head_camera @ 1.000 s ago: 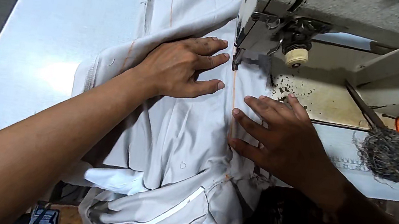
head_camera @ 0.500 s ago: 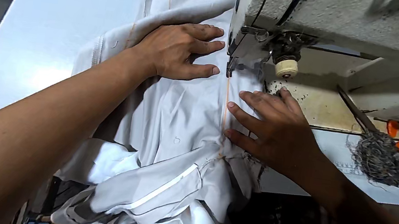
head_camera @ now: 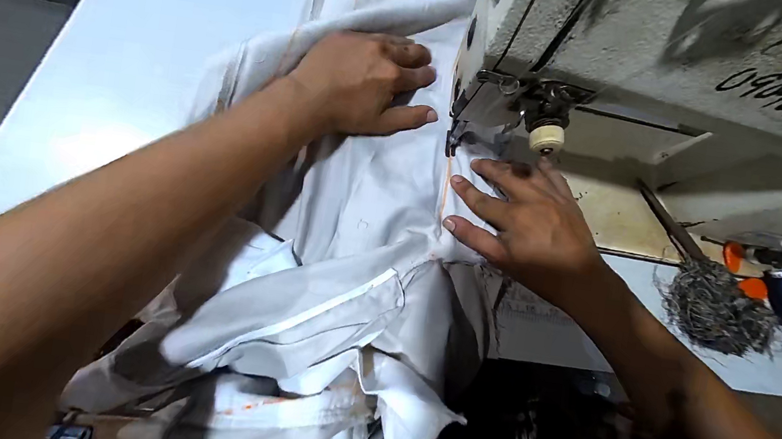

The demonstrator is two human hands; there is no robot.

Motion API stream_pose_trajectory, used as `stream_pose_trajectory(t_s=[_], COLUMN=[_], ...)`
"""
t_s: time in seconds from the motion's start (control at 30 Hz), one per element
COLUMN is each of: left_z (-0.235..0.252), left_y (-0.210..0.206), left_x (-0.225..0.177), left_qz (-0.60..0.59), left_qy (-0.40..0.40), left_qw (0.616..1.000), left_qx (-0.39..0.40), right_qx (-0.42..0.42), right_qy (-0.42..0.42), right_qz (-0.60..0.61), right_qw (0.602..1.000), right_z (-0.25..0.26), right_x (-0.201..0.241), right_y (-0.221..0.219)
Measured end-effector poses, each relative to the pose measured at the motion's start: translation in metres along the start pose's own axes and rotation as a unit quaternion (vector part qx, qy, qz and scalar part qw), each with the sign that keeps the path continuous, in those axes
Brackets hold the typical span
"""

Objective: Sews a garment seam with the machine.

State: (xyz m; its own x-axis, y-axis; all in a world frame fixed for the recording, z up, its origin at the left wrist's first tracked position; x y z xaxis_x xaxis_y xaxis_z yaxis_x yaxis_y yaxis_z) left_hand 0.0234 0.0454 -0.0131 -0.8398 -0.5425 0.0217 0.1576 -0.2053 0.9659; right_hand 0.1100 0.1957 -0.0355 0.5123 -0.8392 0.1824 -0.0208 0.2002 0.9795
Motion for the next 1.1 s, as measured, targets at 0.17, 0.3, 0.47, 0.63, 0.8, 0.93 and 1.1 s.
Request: stream_pose_trajectory(t_s=[0.17,0.3,0.47,0.63,0.8,0.93,1.1], left_z=[-0.174,-0.371,-0.337,-0.315,-0.281,-0.185,-0.091], left_y=[0.106,0.041,-0.075,-0.025,0.176,0.275,0.257], left_x=[-0.126,-0.222,-0.273,-0.229,-0.177,-0.138,-0.03], left_qz=[0.056,-0.07,-0.454,-0.394,-0.099,0.048,0.16], left_qy=[0.251,0.584,0.617,0.542,0.272,0.015,0.388], left_qw=[0.936,0.692,0.381,0.376,0.626,0.782,0.854], left_qx=[-0.239,-0.419,-0.517,-0.64,-0.724,-0.621,-0.307], right_qx=[-0.109,-0.162,-0.058,-0.046,-0.014,0.065,0.177], right_qy=[0.05,0.074,0.064,0.069,0.087,0.104,0.108], right_qz=[0.091,0.129,0.139,0.166,0.164,0.138,0.1], right_qw=[0.989,0.975,0.986,0.983,0.982,0.983,0.973], right_z=[-0.029,-0.069,-0.062,-0.064,-0.056,-0.053,-0.055], right_x=[0.012,0.036,0.029,0.023,0.023,0.028,0.028], right_y=[0.019,0.02,-0.003,-0.007,0.002,0.007,0.003])
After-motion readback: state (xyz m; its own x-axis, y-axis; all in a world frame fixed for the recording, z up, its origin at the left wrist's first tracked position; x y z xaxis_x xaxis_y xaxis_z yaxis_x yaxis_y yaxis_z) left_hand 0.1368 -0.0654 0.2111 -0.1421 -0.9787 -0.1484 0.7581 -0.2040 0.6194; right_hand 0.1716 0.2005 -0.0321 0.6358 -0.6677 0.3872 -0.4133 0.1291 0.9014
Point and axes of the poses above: each hand's wrist, its own z-axis towards the middle knuckle, its own y-axis out of the back of the hand, x = y × z, the point moved 10 cm from there along z, towards the middle knuckle, and after that the axes turned 13 degrees about -y, right-handed, at the moved point
